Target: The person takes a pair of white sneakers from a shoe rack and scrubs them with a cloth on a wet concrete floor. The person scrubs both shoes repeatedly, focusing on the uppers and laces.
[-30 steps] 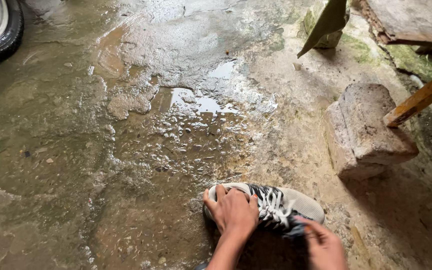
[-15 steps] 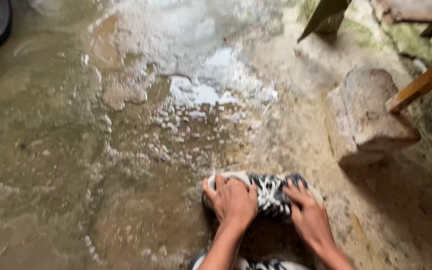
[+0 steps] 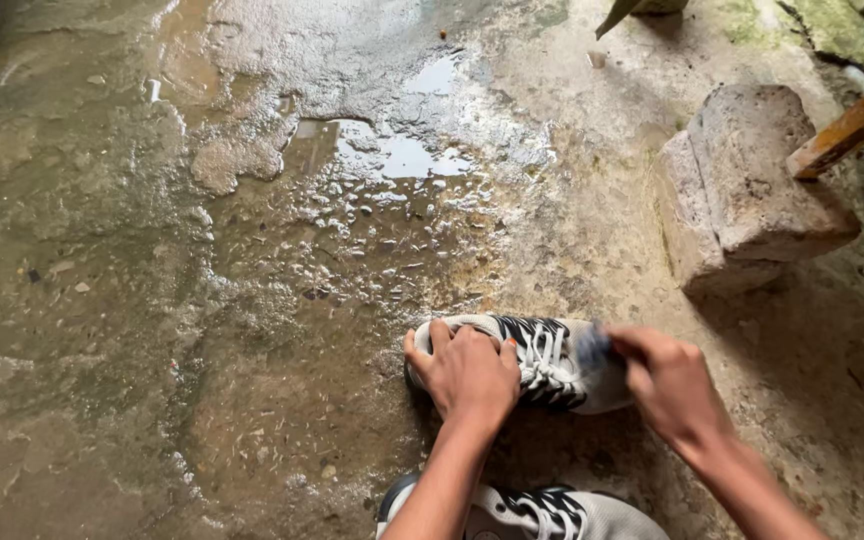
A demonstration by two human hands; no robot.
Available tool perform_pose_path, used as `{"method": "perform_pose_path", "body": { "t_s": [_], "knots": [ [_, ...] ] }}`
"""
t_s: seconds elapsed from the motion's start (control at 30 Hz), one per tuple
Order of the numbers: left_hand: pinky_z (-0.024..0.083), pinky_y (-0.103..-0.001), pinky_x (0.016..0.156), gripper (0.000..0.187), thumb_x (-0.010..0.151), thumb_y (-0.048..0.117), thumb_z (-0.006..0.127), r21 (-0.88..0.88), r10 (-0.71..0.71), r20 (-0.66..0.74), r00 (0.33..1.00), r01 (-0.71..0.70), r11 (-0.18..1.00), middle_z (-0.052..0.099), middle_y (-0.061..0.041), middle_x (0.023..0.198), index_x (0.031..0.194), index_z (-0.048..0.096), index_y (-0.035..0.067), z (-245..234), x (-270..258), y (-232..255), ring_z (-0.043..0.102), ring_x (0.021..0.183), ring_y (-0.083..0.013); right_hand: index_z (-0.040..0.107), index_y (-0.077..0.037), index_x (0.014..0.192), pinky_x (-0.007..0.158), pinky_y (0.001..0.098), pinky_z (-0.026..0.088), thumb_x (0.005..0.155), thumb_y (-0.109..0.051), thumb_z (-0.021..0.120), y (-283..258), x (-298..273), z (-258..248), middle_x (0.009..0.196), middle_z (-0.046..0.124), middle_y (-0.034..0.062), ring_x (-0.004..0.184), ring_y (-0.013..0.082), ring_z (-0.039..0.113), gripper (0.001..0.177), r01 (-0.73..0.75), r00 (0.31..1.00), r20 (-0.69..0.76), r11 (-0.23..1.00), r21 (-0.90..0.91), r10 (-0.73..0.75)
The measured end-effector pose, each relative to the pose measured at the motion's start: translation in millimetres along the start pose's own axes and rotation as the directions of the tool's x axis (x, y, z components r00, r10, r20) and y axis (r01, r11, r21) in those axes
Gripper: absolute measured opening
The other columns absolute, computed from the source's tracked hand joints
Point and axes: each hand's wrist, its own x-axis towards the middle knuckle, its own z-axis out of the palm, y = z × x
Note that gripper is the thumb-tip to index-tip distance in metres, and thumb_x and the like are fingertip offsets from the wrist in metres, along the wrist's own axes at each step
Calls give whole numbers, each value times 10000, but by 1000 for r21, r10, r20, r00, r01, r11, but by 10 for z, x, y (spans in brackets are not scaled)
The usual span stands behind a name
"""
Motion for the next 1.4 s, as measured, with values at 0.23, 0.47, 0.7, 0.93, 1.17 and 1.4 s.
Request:
{"method": "perform_pose_path", "body": {
  "t_s": [0.23, 0.47, 0.7, 0.93, 1.17, 1.4],
  "knots": [
    [89, -547, 1190, 330, 831, 375, 722, 34, -1, -17, 1000, 2, 999, 734, -85, 1052, 888, 795, 59, -15, -45, -14, 456, 1289, -266, 665, -134, 1317, 1084, 365, 470, 919, -72, 610, -510, 490, 693, 1398, 657, 79, 1268, 240, 649, 407, 272, 914, 198, 898, 346, -353],
    [78, -586, 1161, 399, 868, 431, 701, -18, 58, -148, 987, -61, 998, 721, -103, 1062, 898, 798, 45, 18, -62, -29, 460, 1258, -303, 735, -170, 1265, 1041, 339, 531, 915, -166, 684, 58, 638, 481, 1294, 700, 87, 1205, 245, 689, 353, 34, 988, 155, 999, -36, -28],
    [45, -589, 1168, 328, 870, 387, 680, 16, 39, -23, 999, -39, 999, 682, -81, 1145, 948, 804, 94, -9, -50, -15, 412, 1291, -304, 789, -113, 1181, 1031, 339, 476, 782, -3, 653, -26, 823, 779, 1249, 758, 92, 1167, 245, 705, 436, 271, 911, 227, 914, 301, -345],
    [50, -583, 1183, 420, 932, 441, 655, 23, 16, 0, 1000, -16, 1000, 687, -77, 1120, 919, 806, 50, -63, -51, 35, 409, 1307, -289, 746, -178, 1245, 1103, 358, 554, 945, -113, 699, 24, 689, 503, 1292, 747, 65, 1230, 233, 742, 310, -91, 967, 240, 996, 24, 83],
    [46, -562, 1199, 357, 923, 391, 661, 1, 13, 42, 999, -13, 1000, 686, -65, 1102, 917, 810, 67, -121, -113, 24, 419, 1300, -278, 751, -210, 1236, 1097, 366, 489, 875, -148, 695, -36, 763, 657, 1403, 662, 18, 1311, 213, 630, 370, 141, 915, 342, 964, 226, -214],
    [46, -575, 1173, 377, 871, 398, 693, 4, 41, -56, 998, -41, 999, 695, -89, 1103, 913, 795, 38, 13, -125, -5, 426, 1286, -296, 731, -213, 1243, 1081, 361, 521, 920, -185, 688, -332, 665, 633, 1346, 700, 14, 1257, 189, 676, 327, 31, 922, 367, 968, 247, -124]
  ]
}}
